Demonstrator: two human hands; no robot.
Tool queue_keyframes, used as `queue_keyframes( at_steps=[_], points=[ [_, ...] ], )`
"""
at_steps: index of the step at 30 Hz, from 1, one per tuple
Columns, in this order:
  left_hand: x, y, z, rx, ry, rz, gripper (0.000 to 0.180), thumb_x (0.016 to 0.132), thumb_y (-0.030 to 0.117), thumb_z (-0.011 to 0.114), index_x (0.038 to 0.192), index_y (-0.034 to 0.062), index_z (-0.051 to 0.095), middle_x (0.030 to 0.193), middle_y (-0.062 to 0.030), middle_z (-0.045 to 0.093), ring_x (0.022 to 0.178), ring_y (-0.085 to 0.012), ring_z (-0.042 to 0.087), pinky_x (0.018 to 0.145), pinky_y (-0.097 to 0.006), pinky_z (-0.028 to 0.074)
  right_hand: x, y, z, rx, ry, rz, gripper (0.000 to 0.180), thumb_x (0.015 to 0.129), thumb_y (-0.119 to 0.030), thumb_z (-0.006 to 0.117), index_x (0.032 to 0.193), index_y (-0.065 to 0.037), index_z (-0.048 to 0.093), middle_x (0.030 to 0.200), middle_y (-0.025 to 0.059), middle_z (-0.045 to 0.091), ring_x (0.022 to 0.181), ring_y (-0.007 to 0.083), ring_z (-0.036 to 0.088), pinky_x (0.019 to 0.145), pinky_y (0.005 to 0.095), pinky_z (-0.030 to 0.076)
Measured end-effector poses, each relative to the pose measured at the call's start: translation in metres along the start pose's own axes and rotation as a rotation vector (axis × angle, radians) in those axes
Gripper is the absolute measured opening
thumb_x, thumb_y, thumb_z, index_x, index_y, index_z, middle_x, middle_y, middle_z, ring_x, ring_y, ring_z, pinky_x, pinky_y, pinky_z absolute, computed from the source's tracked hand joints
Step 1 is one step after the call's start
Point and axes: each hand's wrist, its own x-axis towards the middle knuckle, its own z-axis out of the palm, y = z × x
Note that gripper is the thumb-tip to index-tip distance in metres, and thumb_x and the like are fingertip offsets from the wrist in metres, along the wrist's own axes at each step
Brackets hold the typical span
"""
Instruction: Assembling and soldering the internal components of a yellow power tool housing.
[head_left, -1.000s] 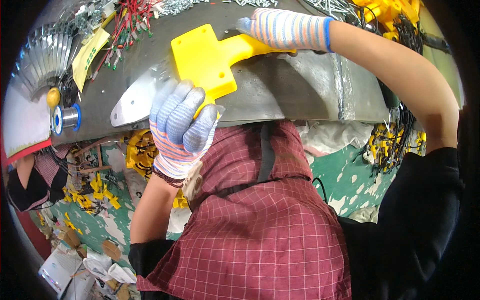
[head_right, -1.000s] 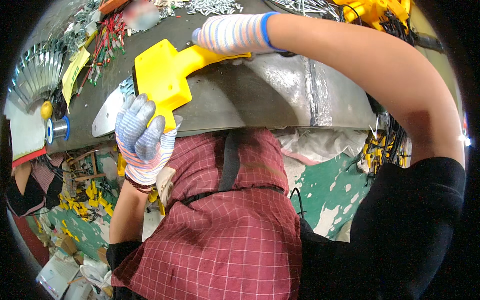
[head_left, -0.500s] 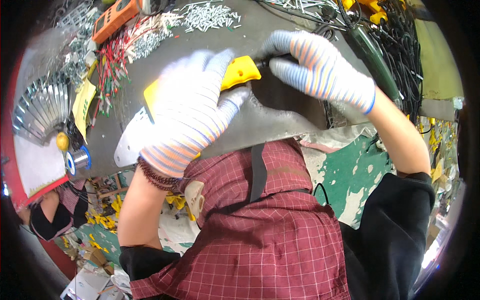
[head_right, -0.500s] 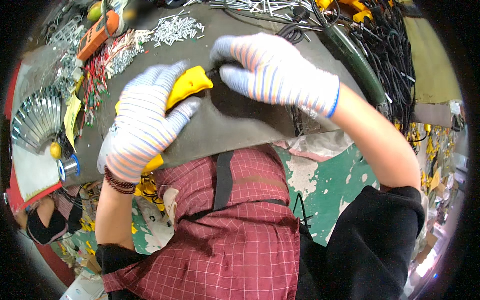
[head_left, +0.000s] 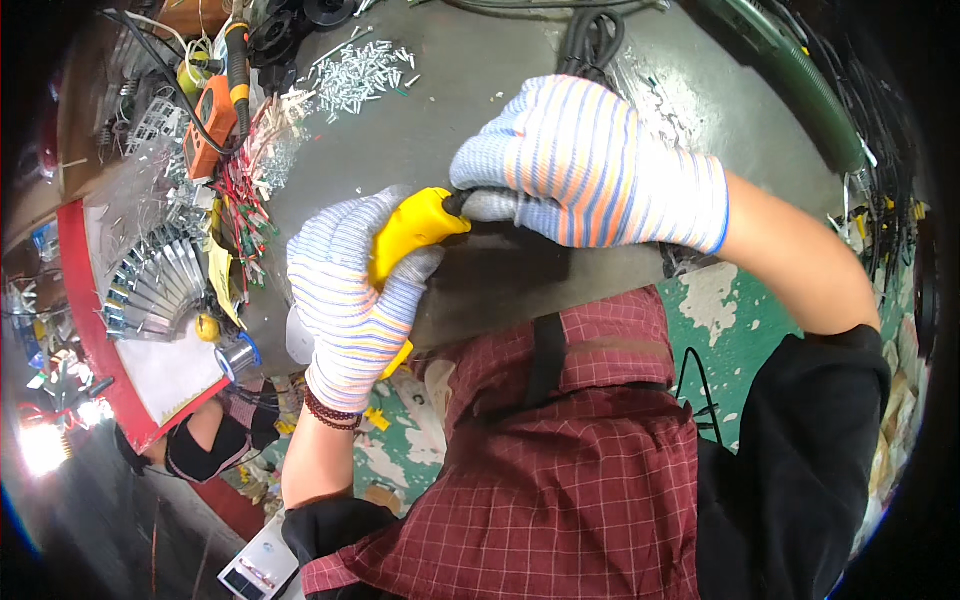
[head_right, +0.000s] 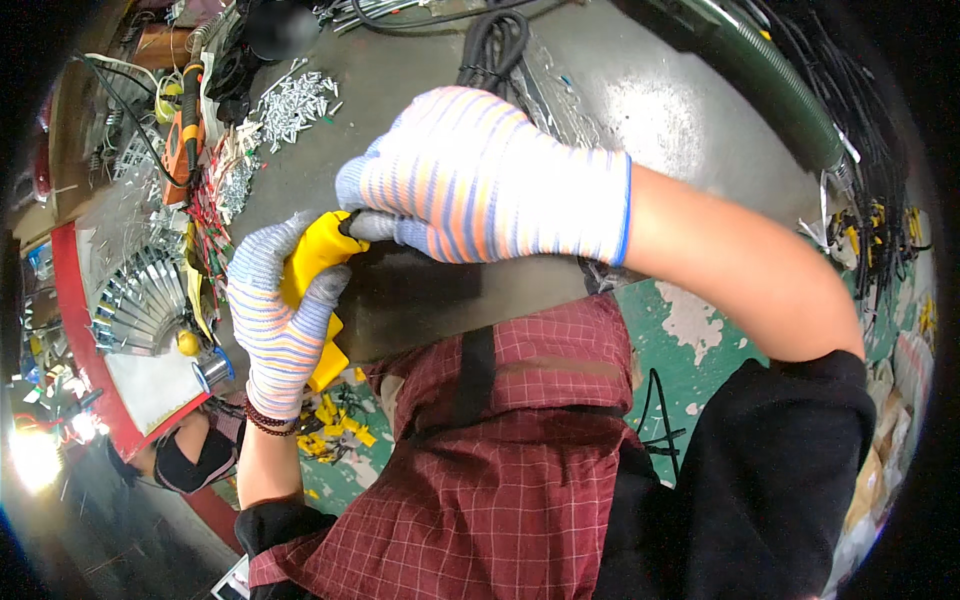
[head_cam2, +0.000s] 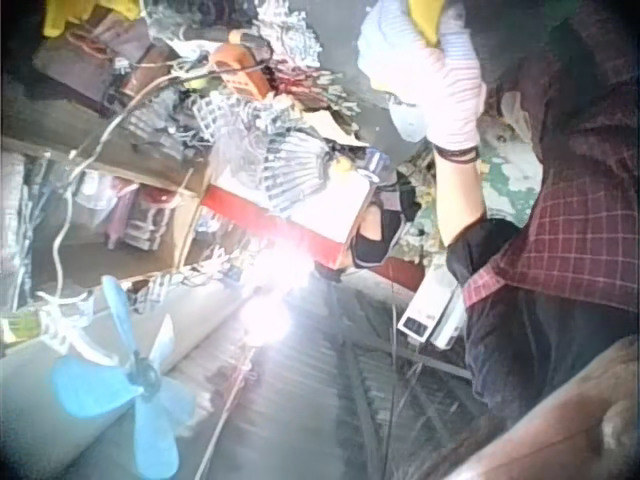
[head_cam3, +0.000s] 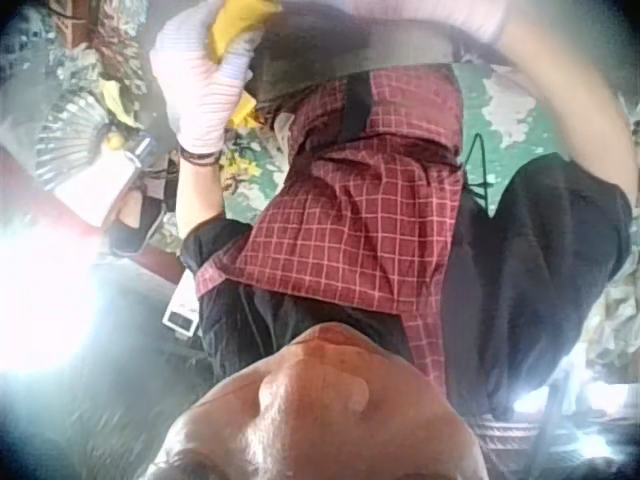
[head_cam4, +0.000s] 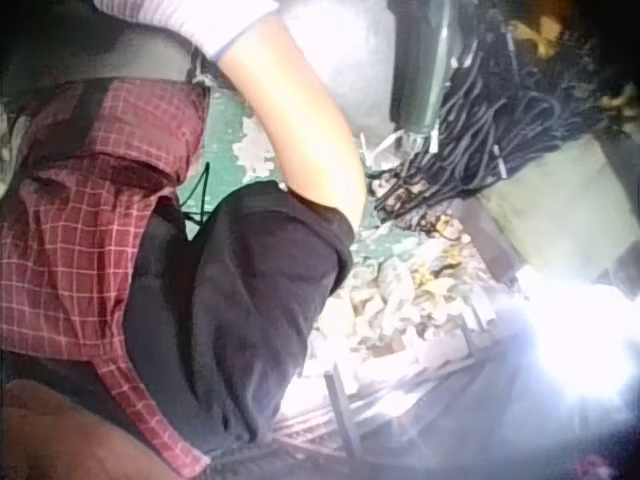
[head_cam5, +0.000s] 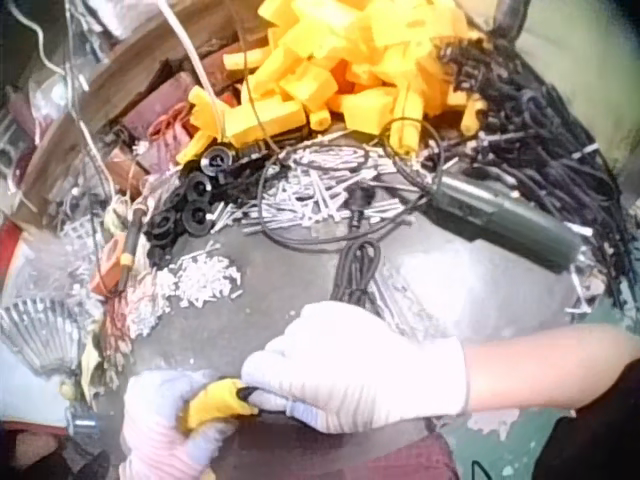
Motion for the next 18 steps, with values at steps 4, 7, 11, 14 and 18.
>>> queue_keyframes(
  at_steps=[4,7,11,14,18],
  points=[
    [-0.008,-0.002,0.001,0.046,0.029,-0.031,0.046,0.074,0.025,0.083,0.113,0.0072,0.067,0.100,-0.0133,0.066,0.093,-0.0333,0.063,0.085,-0.042,0.047,0.006,-0.004,-0.014,0.048,-0.196,0.097,0.018,0.090,-0.028,0.064,0.090,-0.010,0.066,0.072,0.0136,0.063,0.068,0.0360,0.062,0.063,0.0457,0.049],
    [-0.008,-0.004,0.002,-0.002,0.019,-0.050,0.046,0.075,0.023,0.083,0.114,0.0060,0.067,0.102,-0.0139,0.066,0.095,-0.0328,0.062,0.085,-0.041,0.048,0.012,-0.004,-0.022,0.048,-0.265,0.140,0.026,0.090,-0.034,0.061,0.089,-0.009,0.066,0.074,0.0150,0.063,0.072,0.0371,0.063,0.067,0.0458,0.050],
    [-0.007,0.000,-0.005,-0.122,-0.033,-0.133,0.043,0.082,0.014,0.078,0.120,0.0025,0.062,0.111,-0.0106,0.064,0.103,-0.0234,0.060,0.094,-0.036,0.047,0.024,-0.001,-0.027,0.063,-0.297,0.116,0.030,0.090,-0.036,0.060,0.090,-0.007,0.066,0.076,0.0171,0.064,0.080,0.0385,0.064,0.072,0.0457,0.052],
    [-0.010,-0.007,-0.001,-0.176,-0.080,-0.158,0.042,0.087,0.010,0.074,0.126,0.0014,0.058,0.117,-0.0074,0.062,0.108,-0.0163,0.058,0.098,-0.032,0.045,0.038,0.008,-0.012,0.033,-0.394,0.105,0.029,0.090,-0.034,0.061,0.091,-0.007,0.071,0.081,0.0136,0.070,0.080,0.0307,0.069,0.072,0.0406,0.054],
    [-0.004,-0.005,0.001,-0.270,-0.015,-0.189,0.040,0.082,0.013,0.078,0.117,0.0007,0.064,0.106,-0.0123,0.066,0.098,-0.0230,0.063,0.090,-0.036,0.049,0.055,0.035,0.013,-0.505,-0.337,-0.590,0.027,0.092,-0.030,0.060,0.089,-0.006,0.072,0.077,0.0124,0.070,0.074,0.0298,0.069,0.067,0.0410,0.054]
  ],
)
